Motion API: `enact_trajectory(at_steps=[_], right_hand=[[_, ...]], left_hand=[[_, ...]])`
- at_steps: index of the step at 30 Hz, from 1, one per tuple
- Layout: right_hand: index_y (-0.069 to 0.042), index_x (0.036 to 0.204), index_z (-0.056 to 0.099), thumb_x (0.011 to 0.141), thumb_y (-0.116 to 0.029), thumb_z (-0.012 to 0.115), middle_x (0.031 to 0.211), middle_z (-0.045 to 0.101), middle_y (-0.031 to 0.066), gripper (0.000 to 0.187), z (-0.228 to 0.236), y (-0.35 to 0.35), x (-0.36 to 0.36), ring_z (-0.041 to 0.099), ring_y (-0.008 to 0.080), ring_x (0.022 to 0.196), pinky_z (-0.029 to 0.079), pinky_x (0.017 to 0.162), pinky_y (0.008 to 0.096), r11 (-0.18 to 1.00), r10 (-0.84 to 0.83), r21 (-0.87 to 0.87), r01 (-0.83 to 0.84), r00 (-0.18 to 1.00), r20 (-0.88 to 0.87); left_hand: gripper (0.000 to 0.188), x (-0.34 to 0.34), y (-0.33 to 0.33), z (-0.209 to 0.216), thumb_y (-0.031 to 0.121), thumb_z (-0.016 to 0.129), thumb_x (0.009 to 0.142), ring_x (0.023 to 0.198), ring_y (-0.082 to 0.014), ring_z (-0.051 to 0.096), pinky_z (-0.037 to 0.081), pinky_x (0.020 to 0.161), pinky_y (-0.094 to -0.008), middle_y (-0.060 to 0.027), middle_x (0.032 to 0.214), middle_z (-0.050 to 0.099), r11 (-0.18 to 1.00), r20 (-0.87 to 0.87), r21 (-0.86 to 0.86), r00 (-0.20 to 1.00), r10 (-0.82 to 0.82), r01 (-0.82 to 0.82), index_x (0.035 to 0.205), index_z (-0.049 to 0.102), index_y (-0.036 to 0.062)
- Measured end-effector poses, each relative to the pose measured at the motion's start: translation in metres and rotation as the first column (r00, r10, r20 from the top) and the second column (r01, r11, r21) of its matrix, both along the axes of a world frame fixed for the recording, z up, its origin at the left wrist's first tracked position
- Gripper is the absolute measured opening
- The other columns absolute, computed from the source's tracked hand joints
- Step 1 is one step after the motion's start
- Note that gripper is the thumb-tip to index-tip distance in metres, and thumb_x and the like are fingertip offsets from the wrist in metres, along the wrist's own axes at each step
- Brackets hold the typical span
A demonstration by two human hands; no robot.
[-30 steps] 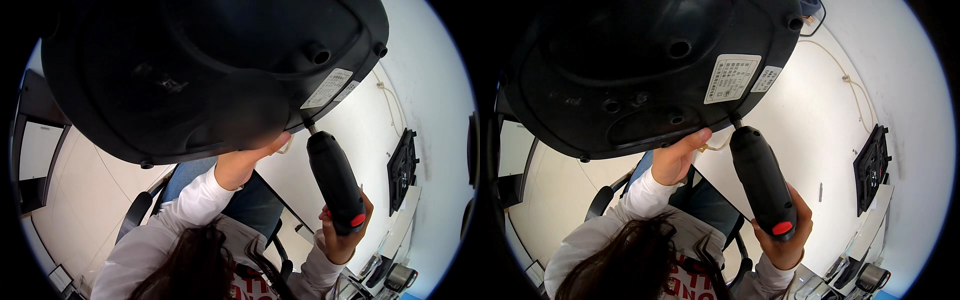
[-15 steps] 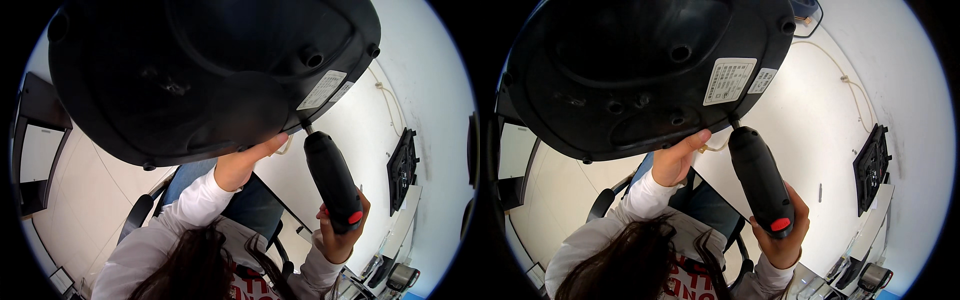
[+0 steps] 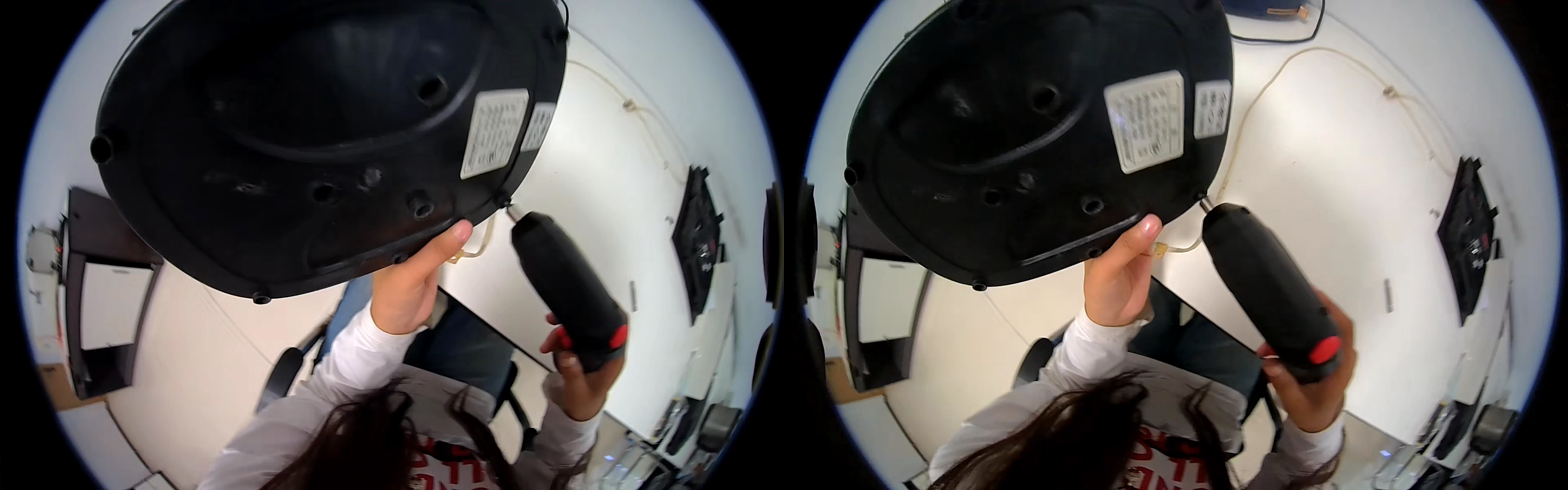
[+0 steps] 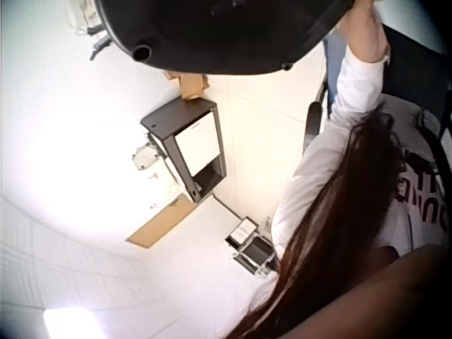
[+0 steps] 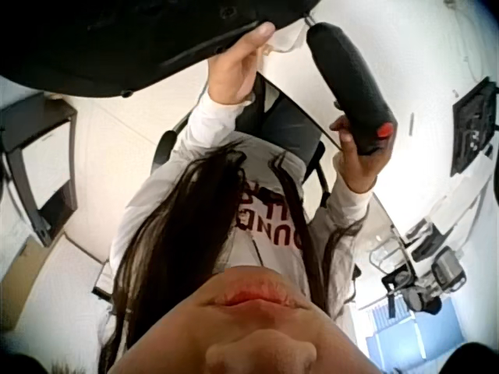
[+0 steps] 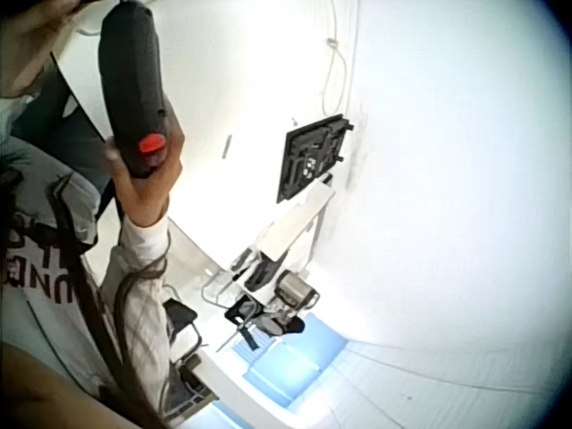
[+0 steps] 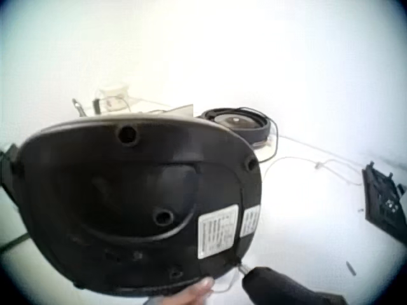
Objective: The person uses a cordless electric screwdriver to fasten screws into the base of a fan, then attaches the motor housing to the base and secures it with additional screws. The person handles the fan base, motor housing, and screws throughout the process.
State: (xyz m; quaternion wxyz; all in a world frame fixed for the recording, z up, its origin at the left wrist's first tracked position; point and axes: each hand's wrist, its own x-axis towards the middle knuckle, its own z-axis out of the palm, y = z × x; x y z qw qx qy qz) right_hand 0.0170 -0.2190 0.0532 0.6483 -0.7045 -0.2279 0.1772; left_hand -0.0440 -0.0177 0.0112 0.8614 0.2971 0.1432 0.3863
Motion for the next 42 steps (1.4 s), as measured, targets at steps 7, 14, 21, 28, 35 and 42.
enact_trajectory(at_steps=[7, 14, 21, 28, 35, 42], right_hand=[[0.006, 0.123, 0.037, 0.074, -0.026, 0.064, 0.095, 0.060, 0.0240, 0.064, -0.010, 0.002, -0.015, 0.062, 0.0239, 0.063, 0.050, 0.058, 0.0323, 0.937, -0.251, 0.239, 0.255, 0.967, -0.047], [-0.002, 0.122, 0.047, 0.065, 0.002, 0.065, 0.095, 0.061, 0.0215, 0.060, -0.005, -0.001, 0.015, 0.065, 0.0310, 0.078, 0.049, 0.071, 0.0330, 0.937, 0.002, -0.282, 0.206, 0.805, 0.593], [-0.004, 0.124, 0.047, 0.061, -0.002, 0.071, 0.093, 0.060, 0.0149, 0.067, -0.019, -0.005, 0.018, 0.061, 0.0299, 0.076, 0.048, 0.065, 0.0329, 0.848, 0.111, -0.437, 0.298, 0.708, 0.698], [-0.006, 0.127, 0.046, 0.064, -0.015, 0.073, 0.096, 0.055, 0.0074, 0.069, -0.018, -0.009, 0.040, 0.055, 0.0210, 0.076, 0.048, 0.064, 0.0311, 0.680, 0.229, -0.567, 0.465, 0.600, 0.767], [-0.006, 0.131, 0.040, 0.077, -0.036, 0.065, 0.107, 0.051, 0.0106, 0.067, -0.011, -0.009, 0.059, 0.050, 0.0264, 0.096, 0.046, 0.075, 0.0345, 0.620, 0.386, -0.665, 0.416, 0.576, 0.720], [-0.004, 0.111, 0.054, 0.083, -0.023, 0.063, 0.103, 0.058, 0.0131, 0.035, 0.003, -0.038, 0.169, 0.058, 0.0277, 0.092, 0.046, 0.080, 0.0337, 0.826, 0.235, -0.510, 0.241, 0.675, 0.699]], left_hand=[[0.022, -0.003, 0.022, 0.050, -0.004, 0.063, 0.078, 0.087, -0.0147, 0.062, 0.048, 0.083, -0.0293, -0.0033, 0.094, 0.065, 1.000, -0.020, -0.009, 0.999, 0.028, -0.028, 0.097, 0.064, 0.0062], [0.019, -0.007, 0.025, 0.055, 0.007, 0.060, 0.083, 0.098, -0.0210, 0.060, 0.042, 0.097, -0.0403, -0.0079, 0.100, 0.065, 0.996, -0.006, 0.078, 0.999, 0.054, -0.053, 0.101, 0.062, 0.0028], [0.013, -0.004, 0.018, 0.047, 0.006, 0.062, 0.082, 0.094, -0.0202, 0.061, 0.043, 0.096, -0.0393, -0.0086, 0.097, 0.065, 0.998, 0.074, 0.056, 0.997, -0.016, 0.012, 0.094, 0.066, 0.0017], [0.018, 0.005, 0.013, 0.026, 0.009, 0.060, 0.083, 0.094, -0.0157, 0.060, 0.043, 0.092, -0.0352, -0.0038, 0.100, 0.066, 0.991, -0.150, 0.127, 0.987, 0.058, -0.038, 0.100, 0.063, 0.0040], [0.024, 0.028, -0.007, 0.009, 0.008, 0.061, 0.083, 0.097, -0.0124, 0.058, 0.044, 0.090, -0.0317, -0.0023, 0.105, 0.064, 0.977, -0.186, 0.191, 0.974, 0.129, -0.093, 0.106, 0.061, 0.0067], [0.041, 0.025, -0.009, -0.010, 0.004, 0.063, 0.080, 0.103, -0.0148, 0.056, 0.045, 0.089, -0.0329, -0.0036, 0.117, 0.058, 0.962, -0.183, 0.251, 0.971, 0.155, -0.107, 0.120, 0.053, 0.0083]])
